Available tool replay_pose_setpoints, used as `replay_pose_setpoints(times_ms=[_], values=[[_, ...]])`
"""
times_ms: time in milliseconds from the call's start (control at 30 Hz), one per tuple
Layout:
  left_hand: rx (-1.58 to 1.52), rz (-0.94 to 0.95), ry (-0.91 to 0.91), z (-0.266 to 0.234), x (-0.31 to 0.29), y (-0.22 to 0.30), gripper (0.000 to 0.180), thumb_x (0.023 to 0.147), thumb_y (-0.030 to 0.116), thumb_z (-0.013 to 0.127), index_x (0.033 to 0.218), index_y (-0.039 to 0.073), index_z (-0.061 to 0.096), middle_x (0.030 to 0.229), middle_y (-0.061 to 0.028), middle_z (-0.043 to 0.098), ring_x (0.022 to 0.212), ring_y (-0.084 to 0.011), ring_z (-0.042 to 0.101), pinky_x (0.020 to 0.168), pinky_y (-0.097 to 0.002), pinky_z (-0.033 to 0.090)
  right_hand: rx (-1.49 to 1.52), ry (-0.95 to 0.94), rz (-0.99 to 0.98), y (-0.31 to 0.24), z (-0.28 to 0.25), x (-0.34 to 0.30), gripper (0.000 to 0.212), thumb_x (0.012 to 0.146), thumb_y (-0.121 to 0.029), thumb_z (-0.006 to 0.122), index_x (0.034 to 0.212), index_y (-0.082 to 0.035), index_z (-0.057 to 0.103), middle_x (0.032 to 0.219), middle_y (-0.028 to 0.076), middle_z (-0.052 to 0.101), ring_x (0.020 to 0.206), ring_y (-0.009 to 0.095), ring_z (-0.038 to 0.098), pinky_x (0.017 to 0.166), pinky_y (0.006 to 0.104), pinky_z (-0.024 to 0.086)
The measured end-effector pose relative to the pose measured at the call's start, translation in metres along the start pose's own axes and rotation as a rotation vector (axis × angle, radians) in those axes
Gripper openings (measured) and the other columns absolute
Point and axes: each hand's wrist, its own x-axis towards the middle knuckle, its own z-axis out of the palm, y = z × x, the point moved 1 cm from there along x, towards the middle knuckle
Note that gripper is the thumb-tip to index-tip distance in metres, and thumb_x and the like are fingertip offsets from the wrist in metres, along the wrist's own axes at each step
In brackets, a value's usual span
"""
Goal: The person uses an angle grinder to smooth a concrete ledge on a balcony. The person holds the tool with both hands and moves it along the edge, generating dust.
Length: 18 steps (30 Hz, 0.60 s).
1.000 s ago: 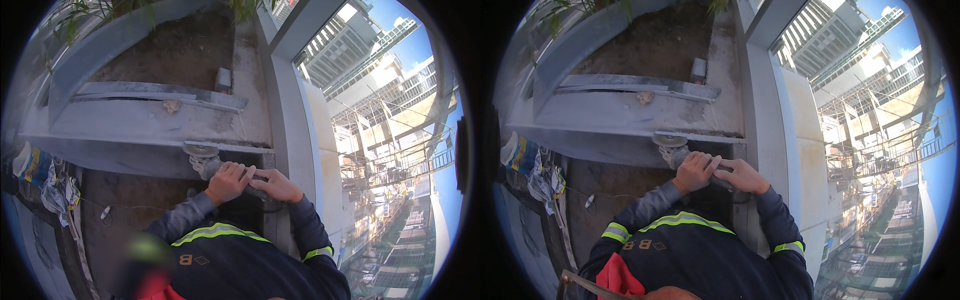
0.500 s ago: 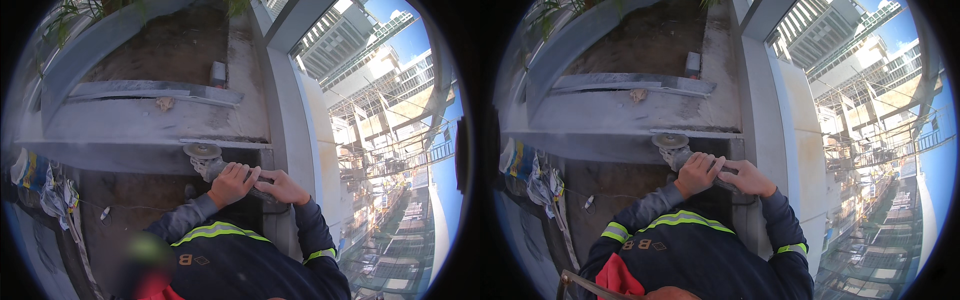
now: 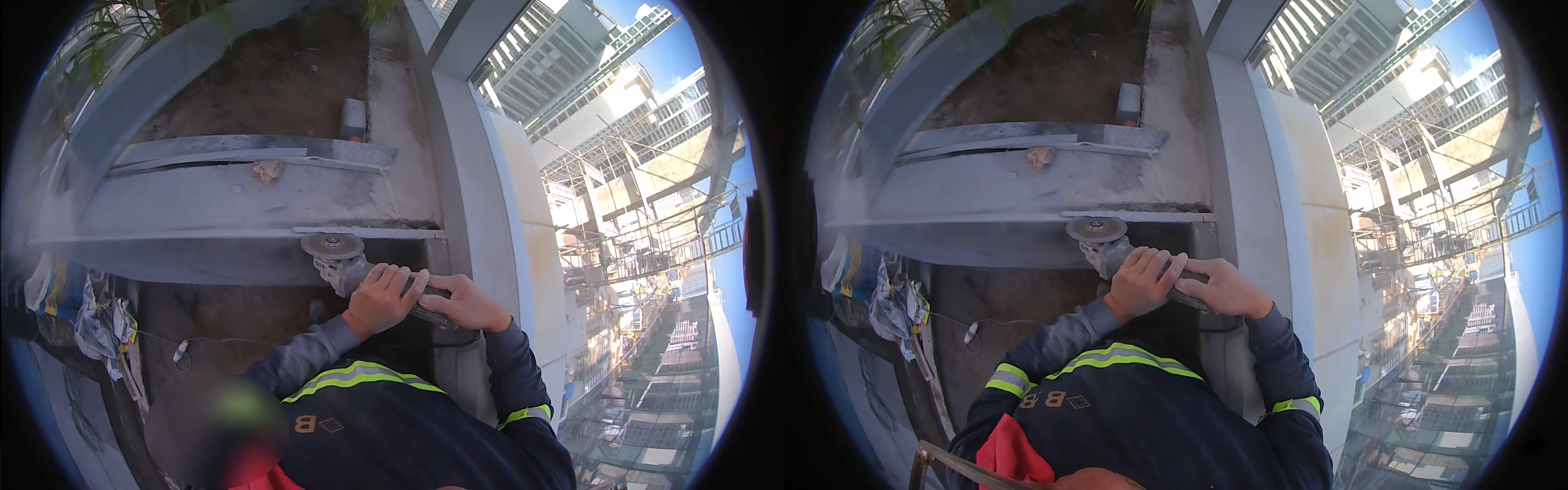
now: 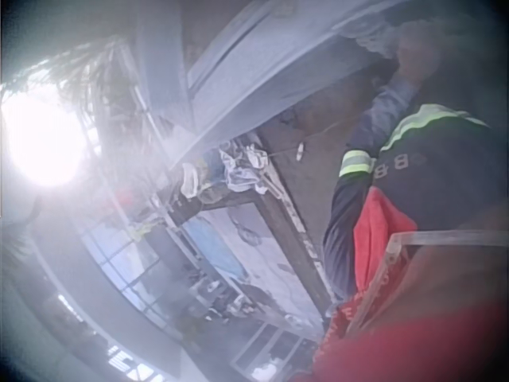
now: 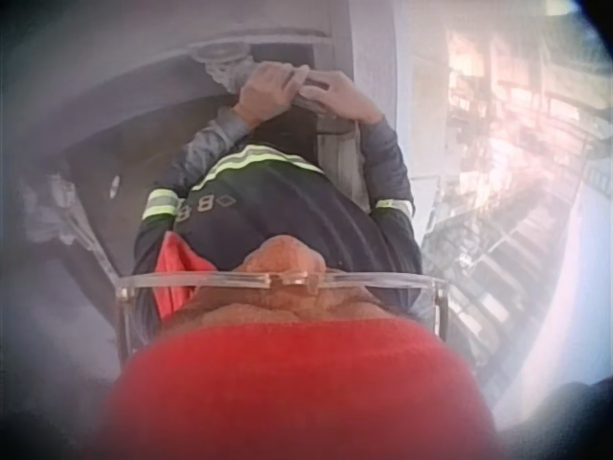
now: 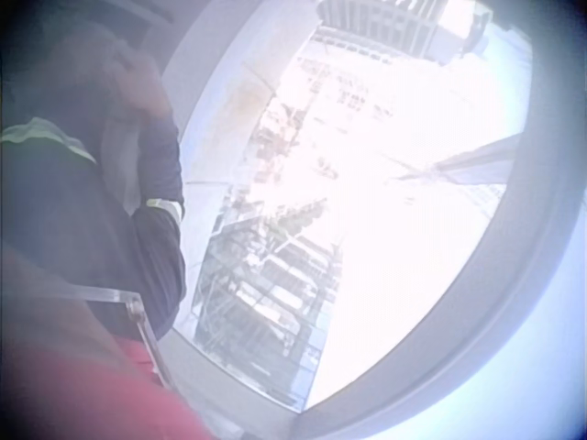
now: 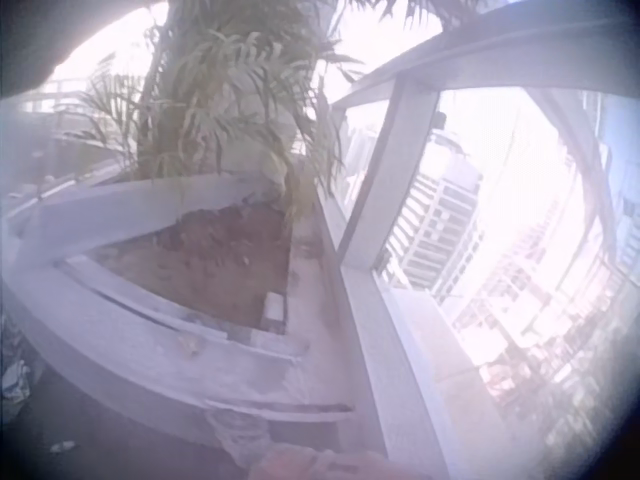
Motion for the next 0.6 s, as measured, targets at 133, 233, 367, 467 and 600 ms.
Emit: replay_pose_setpoints(times_ms=[133,233,367,467,600], values=[[0.015,-0.005,-0.005,0.002,0.001,0.0,0.048,0.082,0.017,0.069,0.129,0.007,0.068,0.101,-0.0112,0.066,0.095,-0.0279,0.069,0.093,-0.0435,0.056,-0.019,-0.038,0.029,-0.009,-0.006,-0.001,0.049,0.098,-0.03,0.073,0.141,-0.006,0.067,0.085,0.005,0.071,0.073,0.007,0.056,0.071,0.0295,0.051],[0.037,-0.015,-0.007,0.002,0.0,-0.005,0.047,0.084,0.018,0.069,0.13,0.007,0.067,0.102,-0.0117,0.066,0.094,-0.0282,0.069,0.092,-0.0436,0.056,-0.008,-0.04,0.011,-0.011,-0.006,0.007,0.049,0.098,-0.031,0.072,0.14,-0.005,0.067,0.086,0.009,0.072,0.075,0.009,0.059,0.074,0.0319,0.052],[0.033,-0.012,-0.011,0.005,0.0,-0.01,0.045,0.087,0.021,0.067,0.131,0.007,0.066,0.102,-0.0125,0.066,0.093,-0.0284,0.069,0.091,-0.0431,0.057,-0.023,0.073,-0.306,0.028,0.006,0.029,0.05,0.098,-0.031,0.072,0.141,-0.006,0.066,0.079,0.007,0.069,0.067,0.009,0.056,0.066,0.0315,0.049],[0.015,-0.013,-0.006,0.004,0.0,-0.013,0.045,0.087,0.02,0.067,0.13,0.007,0.066,0.101,-0.0118,0.065,0.092,-0.028,0.068,0.09,-0.0426,0.056,-0.015,0.006,-0.167,0.011,0.0,0.025,0.05,0.099,-0.031,0.072,0.143,-0.007,0.066,0.075,0.003,0.066,0.061,0.007,0.052,0.061,0.0291,0.048],[0.008,-0.009,0.007,0.003,0.0,-0.008,0.05,0.08,0.016,0.071,0.129,0.007,0.068,0.101,-0.0098,0.066,0.092,-0.0272,0.069,0.09,-0.0429,0.057,-0.008,-0.03,0.013,-0.016,-0.005,0.007,0.05,0.099,-0.031,0.072,0.142,-0.007,0.066,0.075,0.003,0.066,0.061,0.007,0.052,0.062,0.029,0.048]])
